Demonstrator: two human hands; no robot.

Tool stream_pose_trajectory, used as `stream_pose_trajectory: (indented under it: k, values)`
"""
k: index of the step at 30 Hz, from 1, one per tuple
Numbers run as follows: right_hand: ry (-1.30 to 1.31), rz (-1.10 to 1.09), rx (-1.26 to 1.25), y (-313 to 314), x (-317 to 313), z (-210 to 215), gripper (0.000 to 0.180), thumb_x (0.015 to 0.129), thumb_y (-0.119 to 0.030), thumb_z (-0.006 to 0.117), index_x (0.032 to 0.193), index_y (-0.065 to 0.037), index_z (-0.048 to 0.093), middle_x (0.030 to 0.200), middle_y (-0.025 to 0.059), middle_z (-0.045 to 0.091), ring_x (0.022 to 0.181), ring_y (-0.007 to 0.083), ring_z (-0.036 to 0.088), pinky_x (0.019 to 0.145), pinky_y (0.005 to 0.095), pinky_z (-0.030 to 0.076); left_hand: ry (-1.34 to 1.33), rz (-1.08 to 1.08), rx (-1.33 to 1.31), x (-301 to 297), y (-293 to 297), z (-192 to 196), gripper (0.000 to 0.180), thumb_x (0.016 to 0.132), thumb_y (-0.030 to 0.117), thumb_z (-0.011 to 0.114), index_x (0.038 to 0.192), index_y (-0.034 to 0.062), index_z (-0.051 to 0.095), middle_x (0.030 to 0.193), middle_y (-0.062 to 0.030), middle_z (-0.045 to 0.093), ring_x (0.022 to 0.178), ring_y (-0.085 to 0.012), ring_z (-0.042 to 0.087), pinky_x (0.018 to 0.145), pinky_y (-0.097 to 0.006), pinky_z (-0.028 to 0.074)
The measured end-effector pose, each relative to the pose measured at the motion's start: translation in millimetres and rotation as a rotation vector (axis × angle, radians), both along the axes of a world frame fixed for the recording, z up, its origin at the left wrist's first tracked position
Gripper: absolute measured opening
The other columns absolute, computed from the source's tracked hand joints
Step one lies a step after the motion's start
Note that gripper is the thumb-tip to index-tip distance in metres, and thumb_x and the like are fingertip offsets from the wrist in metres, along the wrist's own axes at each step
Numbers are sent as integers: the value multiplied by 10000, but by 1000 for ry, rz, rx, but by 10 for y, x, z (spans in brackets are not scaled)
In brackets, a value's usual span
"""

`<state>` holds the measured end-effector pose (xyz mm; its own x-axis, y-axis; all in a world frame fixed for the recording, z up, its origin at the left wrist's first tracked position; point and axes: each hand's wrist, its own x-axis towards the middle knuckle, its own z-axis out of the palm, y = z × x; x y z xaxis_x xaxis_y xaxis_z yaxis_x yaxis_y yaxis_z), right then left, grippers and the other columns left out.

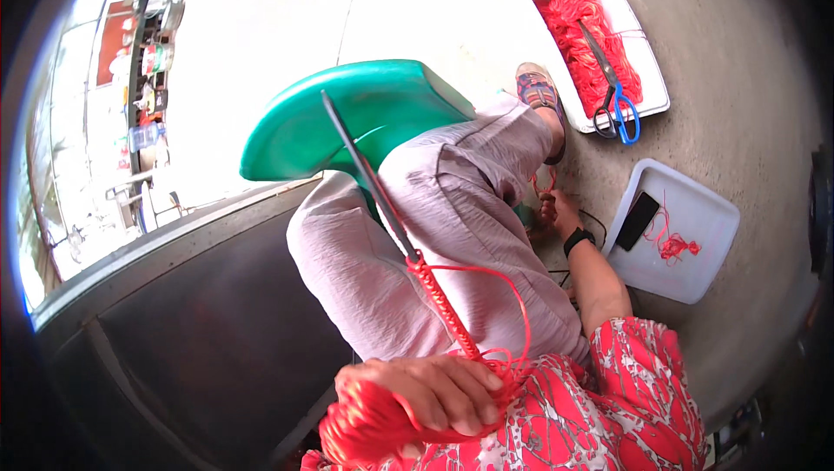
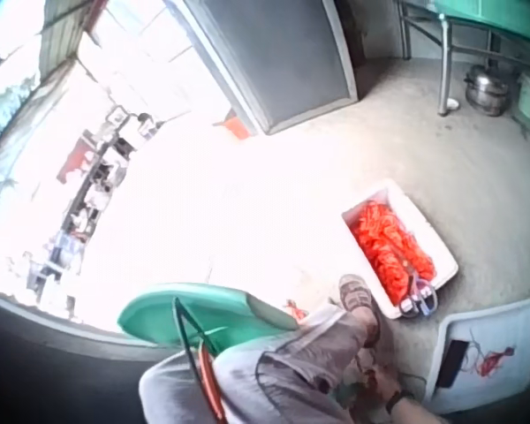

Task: The recorder is wrapping a red plastic frame with red twine, securing and cutting it with scissors.

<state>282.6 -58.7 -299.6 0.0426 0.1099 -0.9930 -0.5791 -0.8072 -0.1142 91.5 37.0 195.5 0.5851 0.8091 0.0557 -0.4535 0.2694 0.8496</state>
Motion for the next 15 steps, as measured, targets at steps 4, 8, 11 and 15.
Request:
stream_pose_trajectory:
  k: [4, 8, 11, 15]
  values:
    - [189, -1, 216, -70, 101, 331, 259, 857, -336, 558, 842, -88, 630, 679, 44, 607, 593, 171, 597, 552, 338, 513, -35, 402, -305, -43, -188, -95, 273, 850, 284, 566, 954, 46, 481, 677, -87, 538, 617, -278, 596, 751, -509, 502]
    - [252, -29, 377, -101, 26, 1104, 244, 864, -277, 523, 924, -55, 604, 753, 66, 605, 695, 188, 598, 678, 366, 510, -181, 442, -550, -312, -233, -249, 369, 711, 267, 627, 998, 54, 533, 749, -97, 545, 752, -300, 599, 880, -504, 442]
    - [114, 5, 479, -52, 352, 1756, 260, 882, -242, 511, 1020, -30, 567, 762, 55, 566, 674, 176, 558, 679, 333, 486, -125, 457, -609, -329, -259, -384, 379, 725, 226, 668, 992, 23, 493, 747, -99, 527, 759, -292, 590, 883, -501, 449]
    - [-133, 107, 771, 354, 408, 2926, 254, 898, -194, 505, 1070, -15, 561, 774, 31, 539, 639, 126, 512, 614, 275, 452, 128, 514, -617, -457, -179, -395, 282, 734, 2, 691, 966, 14, 532, 787, -81, 589, 752, -220, 623, 758, -362, 523]
